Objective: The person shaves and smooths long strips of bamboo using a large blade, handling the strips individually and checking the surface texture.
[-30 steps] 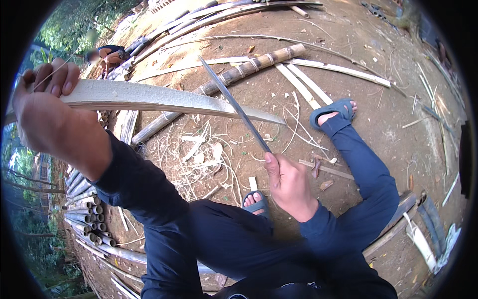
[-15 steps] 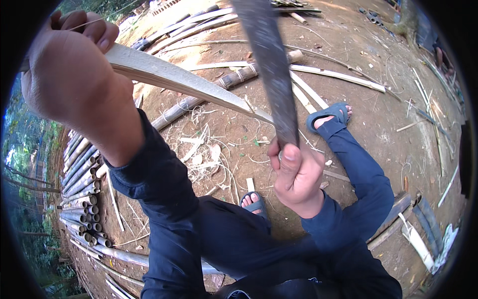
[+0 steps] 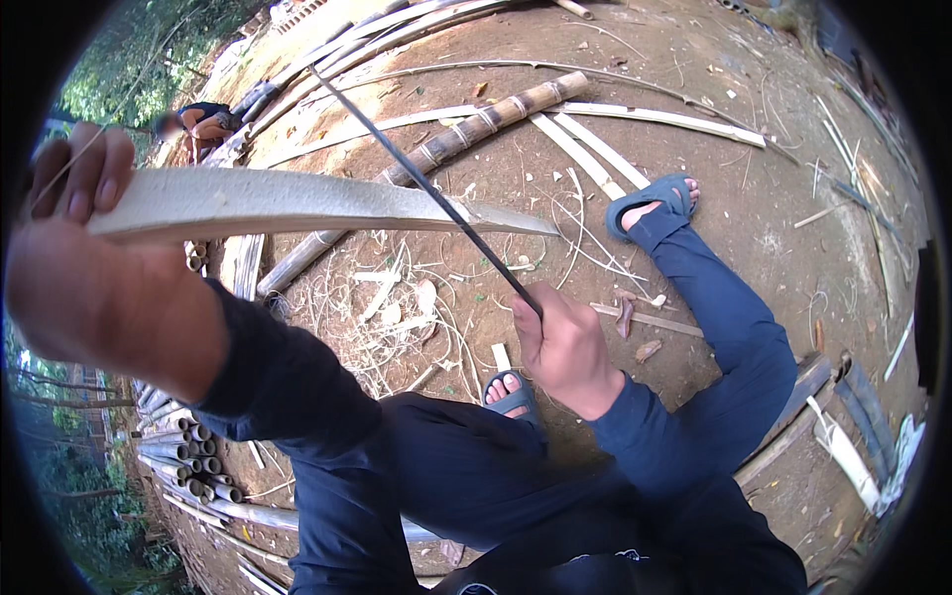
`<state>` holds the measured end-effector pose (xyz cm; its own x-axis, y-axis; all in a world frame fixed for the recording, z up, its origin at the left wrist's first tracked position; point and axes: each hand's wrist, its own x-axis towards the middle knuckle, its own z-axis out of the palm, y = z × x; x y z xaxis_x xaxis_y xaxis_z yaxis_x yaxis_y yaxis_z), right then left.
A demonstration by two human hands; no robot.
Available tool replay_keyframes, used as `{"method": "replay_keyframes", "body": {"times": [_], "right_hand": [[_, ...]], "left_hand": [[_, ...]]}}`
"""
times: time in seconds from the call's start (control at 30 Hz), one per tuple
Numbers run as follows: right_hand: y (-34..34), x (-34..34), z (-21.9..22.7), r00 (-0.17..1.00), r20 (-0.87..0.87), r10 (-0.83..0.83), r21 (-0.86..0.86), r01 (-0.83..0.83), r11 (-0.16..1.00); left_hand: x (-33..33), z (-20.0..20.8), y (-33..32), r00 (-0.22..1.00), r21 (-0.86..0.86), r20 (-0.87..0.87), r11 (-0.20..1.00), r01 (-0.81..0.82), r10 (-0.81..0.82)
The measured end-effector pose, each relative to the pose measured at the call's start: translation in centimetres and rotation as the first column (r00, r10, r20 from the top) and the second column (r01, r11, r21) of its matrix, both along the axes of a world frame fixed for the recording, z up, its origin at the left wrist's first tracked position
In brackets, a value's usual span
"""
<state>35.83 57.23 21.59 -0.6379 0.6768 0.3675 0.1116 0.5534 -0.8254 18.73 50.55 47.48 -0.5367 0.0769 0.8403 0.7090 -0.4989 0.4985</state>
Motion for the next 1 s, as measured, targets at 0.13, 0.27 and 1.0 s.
{"method": "replay_keyframes", "body": {"times": [0.13,0.27,1.0], "right_hand": [[0.7,1.4,-4.6,0.988,0.131,0.086,-0.011,-0.085,0.996],[-1.5,3.2,-0.8,0.978,0.055,0.199,0.046,-0.202,0.978],[-2.0,5.1,-5.0,0.919,0.056,0.390,0.236,-0.392,0.889]], "left_hand": [[-2.2,0.1,-6.4,0.960,-0.181,0.031,0.943,0.278,-0.277],[0.8,-1.3,-11.1,0.873,-0.275,0.139,0.829,0.487,-0.467],[7.9,-8.5,-14.3,0.947,-0.040,0.114,0.951,0.305,-0.299]]}}
